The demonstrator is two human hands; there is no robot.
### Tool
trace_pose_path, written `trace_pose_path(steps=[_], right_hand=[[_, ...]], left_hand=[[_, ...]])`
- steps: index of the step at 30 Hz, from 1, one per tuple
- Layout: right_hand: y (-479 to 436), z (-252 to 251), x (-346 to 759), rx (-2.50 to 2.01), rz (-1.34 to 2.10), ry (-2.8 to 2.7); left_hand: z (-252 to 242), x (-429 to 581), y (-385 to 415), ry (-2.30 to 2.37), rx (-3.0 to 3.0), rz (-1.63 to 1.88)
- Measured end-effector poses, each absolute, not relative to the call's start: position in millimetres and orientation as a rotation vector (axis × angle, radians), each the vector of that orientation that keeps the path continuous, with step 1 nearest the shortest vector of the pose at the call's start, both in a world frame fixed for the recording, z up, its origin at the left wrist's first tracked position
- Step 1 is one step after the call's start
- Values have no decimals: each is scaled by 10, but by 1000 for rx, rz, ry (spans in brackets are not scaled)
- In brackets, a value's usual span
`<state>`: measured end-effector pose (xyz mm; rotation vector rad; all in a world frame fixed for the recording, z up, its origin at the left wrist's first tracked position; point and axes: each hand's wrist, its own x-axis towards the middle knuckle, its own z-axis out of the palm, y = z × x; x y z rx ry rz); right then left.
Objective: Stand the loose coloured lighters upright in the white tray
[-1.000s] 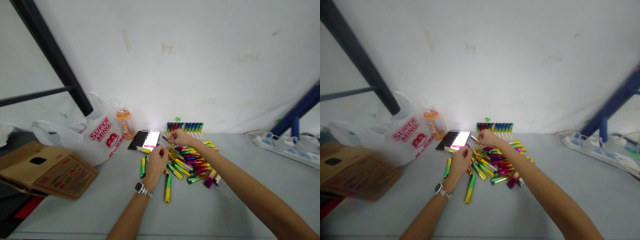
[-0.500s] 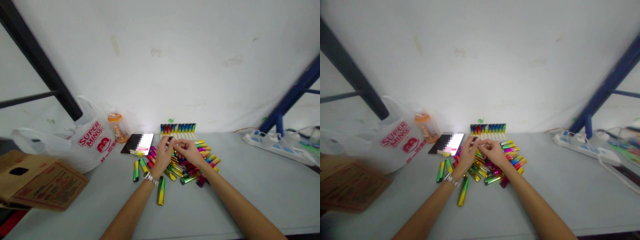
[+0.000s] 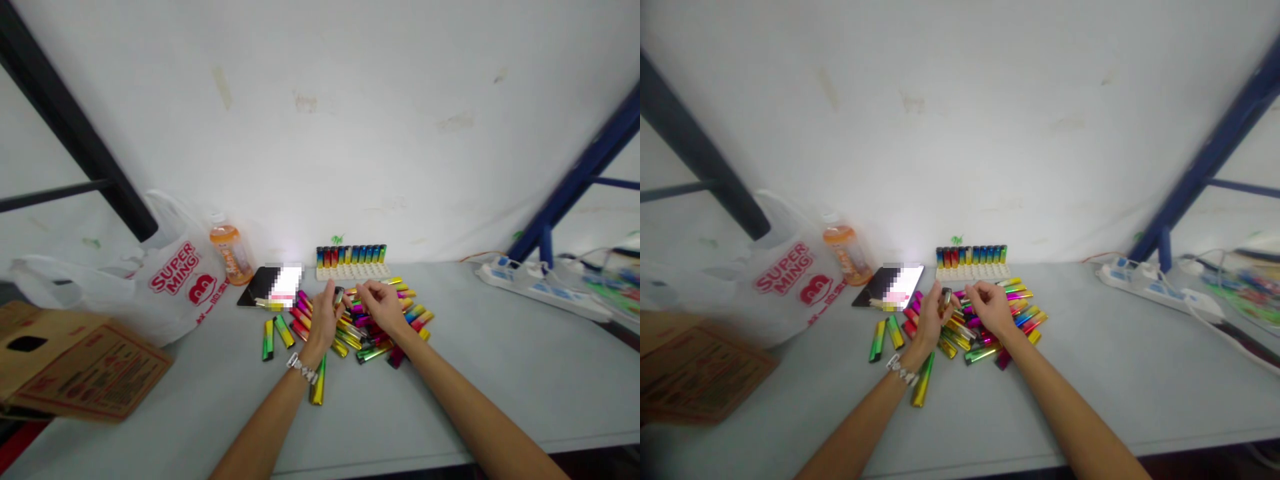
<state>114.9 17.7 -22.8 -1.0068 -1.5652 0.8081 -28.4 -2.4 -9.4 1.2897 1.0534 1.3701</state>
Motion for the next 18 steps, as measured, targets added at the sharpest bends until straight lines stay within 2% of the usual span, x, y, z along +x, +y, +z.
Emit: trace_pose_path(steps=[18], right_hand=[[173, -278, 1136, -1037, 675, -1675]], left_hand=[[11, -260, -63, 1293, 1293, 1373]])
